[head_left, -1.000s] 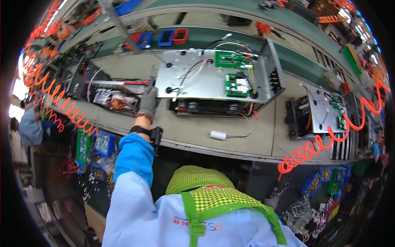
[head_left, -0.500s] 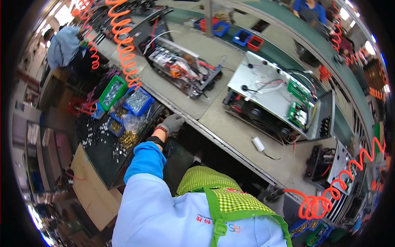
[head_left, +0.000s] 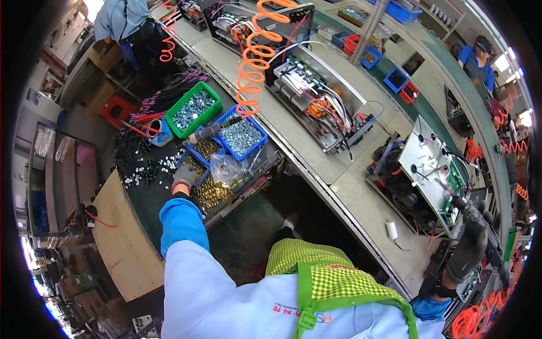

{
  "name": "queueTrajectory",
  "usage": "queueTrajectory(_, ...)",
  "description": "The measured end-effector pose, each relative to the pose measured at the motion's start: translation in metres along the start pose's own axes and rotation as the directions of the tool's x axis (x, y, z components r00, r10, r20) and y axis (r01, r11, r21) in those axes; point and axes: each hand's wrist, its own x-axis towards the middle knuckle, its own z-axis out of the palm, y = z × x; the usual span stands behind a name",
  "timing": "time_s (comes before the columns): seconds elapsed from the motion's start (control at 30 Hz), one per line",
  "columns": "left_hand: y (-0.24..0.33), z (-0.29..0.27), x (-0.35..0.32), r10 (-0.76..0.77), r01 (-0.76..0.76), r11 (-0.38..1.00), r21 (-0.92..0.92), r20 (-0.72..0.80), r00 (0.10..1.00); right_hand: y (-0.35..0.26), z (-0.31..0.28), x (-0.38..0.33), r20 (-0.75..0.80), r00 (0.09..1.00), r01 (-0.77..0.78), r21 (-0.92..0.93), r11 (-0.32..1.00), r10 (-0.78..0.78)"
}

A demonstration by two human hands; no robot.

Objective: Assembling and wiring an air compressor unit onto an inverter chassis in a factory.

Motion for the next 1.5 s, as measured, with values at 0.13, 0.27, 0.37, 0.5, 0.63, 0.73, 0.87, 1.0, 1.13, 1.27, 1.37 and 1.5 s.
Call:
queueTrajectory(0.13,0.041,0.015,0.014,-0.070,0.037,0.957,0.286,0.104,0.992,0.008,0.089,0.013,-0.097,0.995,0.007,0.105,0.994,0.003)
queueTrajectory(0.27,0.029,0.026,0.028,-0.043,0.030,0.964,0.263,0.046,0.998,-0.002,0.060,0.040,0.044,0.998,-0.040,-0.035,0.999,0.041)
queueTrajectory(0.37,0.016,0.041,0.035,0.103,-0.098,0.976,0.193,-0.015,0.995,-0.034,0.081,0.039,-0.175,0.902,0.356,-0.219,0.909,-0.395)
queueTrajectory(0.5,0.012,0.041,0.028,0.099,-0.095,0.984,0.148,-0.016,0.995,-0.018,0.100,0.051,-0.105,0.927,0.329,-0.238,0.914,-0.361)
queueTrajectory(0.63,0.015,0.026,0.020,0.092,-0.093,0.996,-0.003,-0.092,0.991,0.000,0.111,0.055,-0.023,0.945,0.305,-0.293,0.906,-0.325)
queueTrajectory(0.73,-0.008,0.017,0.010,-0.003,-0.024,0.991,-0.130,-0.206,0.979,0.007,0.123,0.051,0.019,0.957,0.280,-0.332,0.901,-0.290)
queueTrajectory(0.87,0.009,-0.007,-0.011,-0.084,-0.085,0.831,-0.550,-0.276,0.958,0.009,0.171,0.050,0.104,0.945,0.327,-0.349,0.878,-0.311)
queueTrajectory(1.0,0.145,-0.091,-0.095,0.425,-0.138,0.241,-0.961,-0.023,0.905,0.013,0.187,0.034,0.155,0.931,0.363,-0.321,0.875,-0.329)
queueTrajectory(1.13,0.295,-0.096,-0.159,0.800,0.116,-0.010,-0.993,0.062,0.596,-0.009,0.204,0.033,0.379,0.810,0.496,-0.036,0.868,-0.447)
queueTrajectory(1.27,0.419,-0.089,-0.222,0.935,0.557,-0.030,-0.830,0.173,0.308,-0.013,0.163,0.032,0.488,0.698,0.616,-0.036,0.787,-0.524)
queueTrajectory(1.37,0.484,-0.072,-0.270,0.965,0.756,0.074,-0.650,0.238,0.111,-0.018,0.125,0.018,0.356,0.677,0.696,-0.028,0.717,-0.644)
queueTrajectory(1.5,0.541,-0.050,-0.341,0.940,0.832,0.228,-0.505,0.336,-0.054,-0.046,0.056,0.002,0.410,0.741,0.650,-0.236,0.723,-0.532)
